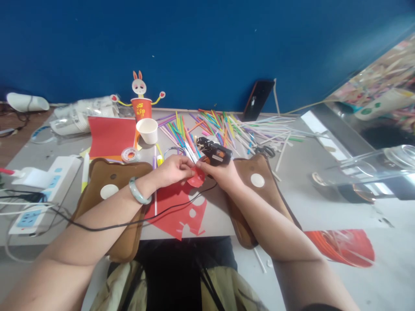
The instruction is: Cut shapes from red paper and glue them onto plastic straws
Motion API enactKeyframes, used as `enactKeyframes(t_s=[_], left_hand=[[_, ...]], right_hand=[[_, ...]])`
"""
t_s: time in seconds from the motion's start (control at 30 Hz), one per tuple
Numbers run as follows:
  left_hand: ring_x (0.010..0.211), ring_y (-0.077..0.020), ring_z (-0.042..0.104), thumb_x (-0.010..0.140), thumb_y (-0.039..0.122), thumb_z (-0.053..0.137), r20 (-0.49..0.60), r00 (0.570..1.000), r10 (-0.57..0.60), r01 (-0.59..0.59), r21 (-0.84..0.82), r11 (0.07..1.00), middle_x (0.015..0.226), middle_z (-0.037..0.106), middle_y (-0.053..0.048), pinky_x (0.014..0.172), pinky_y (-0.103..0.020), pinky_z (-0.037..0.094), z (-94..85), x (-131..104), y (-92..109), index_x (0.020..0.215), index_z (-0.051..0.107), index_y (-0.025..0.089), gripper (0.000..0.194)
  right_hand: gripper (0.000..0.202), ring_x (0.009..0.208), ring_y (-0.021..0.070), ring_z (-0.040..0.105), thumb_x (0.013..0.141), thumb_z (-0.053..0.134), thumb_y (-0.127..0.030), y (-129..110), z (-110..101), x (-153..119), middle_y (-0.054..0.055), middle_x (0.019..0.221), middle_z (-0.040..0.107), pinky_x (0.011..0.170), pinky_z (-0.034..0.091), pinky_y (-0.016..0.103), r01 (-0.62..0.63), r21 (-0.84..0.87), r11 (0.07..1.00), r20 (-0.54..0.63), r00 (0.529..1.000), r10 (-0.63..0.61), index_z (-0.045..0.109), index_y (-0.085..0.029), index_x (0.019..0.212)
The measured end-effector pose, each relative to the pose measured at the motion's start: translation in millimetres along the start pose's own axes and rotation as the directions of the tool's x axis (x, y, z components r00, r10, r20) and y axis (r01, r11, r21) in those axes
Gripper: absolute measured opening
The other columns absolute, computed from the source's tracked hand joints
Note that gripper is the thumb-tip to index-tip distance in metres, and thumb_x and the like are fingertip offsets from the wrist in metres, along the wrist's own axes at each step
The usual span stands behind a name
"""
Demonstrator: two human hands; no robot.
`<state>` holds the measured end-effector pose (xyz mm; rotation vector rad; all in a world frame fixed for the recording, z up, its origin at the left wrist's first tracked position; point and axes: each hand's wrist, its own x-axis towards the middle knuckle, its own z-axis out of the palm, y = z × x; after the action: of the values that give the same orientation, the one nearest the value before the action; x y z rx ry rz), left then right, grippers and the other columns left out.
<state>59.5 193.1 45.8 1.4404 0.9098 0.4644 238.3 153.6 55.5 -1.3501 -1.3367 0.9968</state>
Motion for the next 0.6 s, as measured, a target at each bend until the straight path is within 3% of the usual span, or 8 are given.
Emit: enactKeyframes(t_s=[0.6], left_hand=[[0.041,-0.0074,0.049,0.079,0.024,0.065,0.007,0.999,0.041,-0.041,0.018,0.999,0.046,0.056,0.003,0.046,-0.018,0.038,-1.2,-0.5,-3.0,0.078,0.062,0.016,0.009]], right_hand=[[0.028,0.06,0.0163,0.059,0.067,0.08,-0.039,1.2,0.0,0.5,0.0,0.058,0.061,0.054,0.048,0.028,-0.007,0.007,1.0,0.028,1.0,0.007,0.067,-0.017,0.076]])
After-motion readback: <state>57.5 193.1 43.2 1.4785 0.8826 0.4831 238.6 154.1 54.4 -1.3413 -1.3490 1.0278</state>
